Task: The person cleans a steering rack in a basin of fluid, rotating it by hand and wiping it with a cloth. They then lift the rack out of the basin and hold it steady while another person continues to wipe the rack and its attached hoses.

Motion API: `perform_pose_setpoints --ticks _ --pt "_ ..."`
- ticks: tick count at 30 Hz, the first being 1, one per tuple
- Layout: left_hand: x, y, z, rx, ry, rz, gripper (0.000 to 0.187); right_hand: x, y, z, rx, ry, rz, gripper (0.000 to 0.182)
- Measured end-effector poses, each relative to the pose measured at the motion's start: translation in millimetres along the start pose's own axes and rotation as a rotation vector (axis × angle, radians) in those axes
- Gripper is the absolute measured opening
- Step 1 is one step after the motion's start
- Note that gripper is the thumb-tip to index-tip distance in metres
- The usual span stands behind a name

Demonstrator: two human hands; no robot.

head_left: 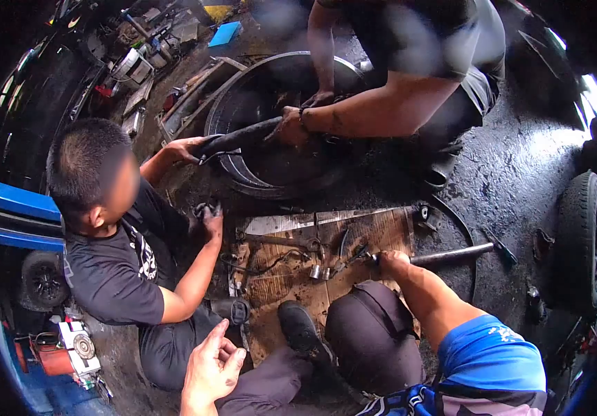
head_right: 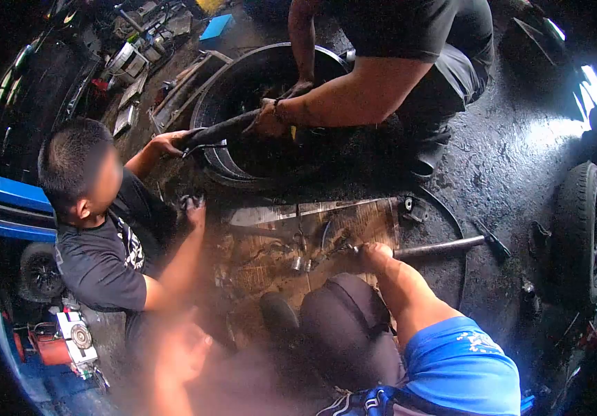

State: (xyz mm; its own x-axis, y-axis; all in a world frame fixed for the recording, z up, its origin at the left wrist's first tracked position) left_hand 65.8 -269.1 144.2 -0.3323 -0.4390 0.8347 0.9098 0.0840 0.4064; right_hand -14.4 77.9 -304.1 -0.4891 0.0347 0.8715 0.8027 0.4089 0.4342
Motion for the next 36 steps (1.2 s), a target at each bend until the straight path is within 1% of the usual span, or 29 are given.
perform_pose_setpoints --ticks 1,3,4,5,7,8,10,14,16,17,19,20,22,23,25,26,28,29,31,32,36 --pt "-1 0 -2 0.01 0.014 -0.003 0.059 -3 -1 2 -0.009 -0.001 0.035 0.027" --pt "-1 -1 -4 0.019 0.029 -0.006 0.059 -67 -23 29 -0.026 -0.02 0.049 0.026" --pt "0 0 -2 0.005 0.014 -0.01 0.059 -87 -30 38 -0.043 -0.039 0.063 0.025" --pt "0 0 0 -0.008 0.0 -0.013 0.06 -68 -24 30 -0.042 -0.039 0.062 0.025" --pt "-2 0 -1 0.002 0.004 -0.016 0.059 -11 -5 5 -0.032 0.028 -0.038 0.026" --pt "-2 0 -1 0.007 0.006 -0.017 0.059 -10 -6 6 -0.031 0.029 -0.039 0.026" --pt "-1 0 -1 0.002 0.005 -0.016 0.059 -21 -9 10 -0.084 -0.124 -0.168 0.029" --pt "-3 0 -5 0.002 0.032 -0.027 0.059 -39 -18 16 -0.101 -0.092 -0.18 0.03" --pt "-3 0 -5 -0.018 0.015 -0.017 0.059 -46 -21 24 -0.246 -0.183 -0.203 0.03" --pt "-3 0 -4 -0.038 -0.001 -0.007 0.059 -37 -17 21 -0.246 -0.183 -0.204 0.03" --pt "-4 0 -6 -0.025 0.014 -0.013 0.059 -16 -9 8 -0.101 -0.077 -0.176 0.028" --pt "-4 -1 -7 -0.012 0.03 -0.019 0.058 -10 -7 5 -0.101 -0.077 -0.177 0.028" --pt "-2 -1 -4 -0.023 0.017 -0.015 0.058 2 -5 -1 -0.106 0.018 -0.186 0.026" --pt "-1 -1 -1 -0.033 0.005 -0.012 0.058 -9 -7 4 -0.106 0.018 -0.186 0.026" --pt "1 -1 1 -0.037 -0.003 -0.012 0.058 -59 -22 12 0.156 0.077 -0.022 0.026" --pt "2 -2 2 -0.04 -0.007 -0.012 0.058 -75 -28 17 0.156 0.077 -0.023 0.026" --pt "2 -3 3 -0.032 0.002 -0.014 0.058 -90 -35 24 0.105 0.147 0.046 0.027" --pt "2 -3 2 -0.027 0.008 -0.015 0.058 -72 -30 17 0.105 0.146 0.045 0.027" --pt "1 -3 -1 -0.018 0.017 -0.018 0.058 -41 -18 11 -0.008 -0.011 -0.043 0.028" --pt "0 -3 -2 -0.017 0.018 -0.019 0.058 -26 -11 7 -0.028 -0.039 -0.074 0.028" --pt "-1 -2 -4 -0.022 0.008 -0.014 0.058 -3 -2 -1 -0.01 -0.051 -0.089 0.028"
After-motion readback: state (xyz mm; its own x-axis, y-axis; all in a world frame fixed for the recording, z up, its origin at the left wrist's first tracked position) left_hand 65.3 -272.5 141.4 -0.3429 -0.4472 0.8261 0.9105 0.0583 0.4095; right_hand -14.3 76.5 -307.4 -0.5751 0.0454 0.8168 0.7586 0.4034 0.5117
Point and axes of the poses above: each hand's wrist, its own y-axis away from the middle knuckle, its own x-axis out of the back of the hand, z = x × y, the point moved 6 cm from there along -y, towards the middle knuckle, and after that the axes turned 7 degrees about x, right-handed, at the moved point
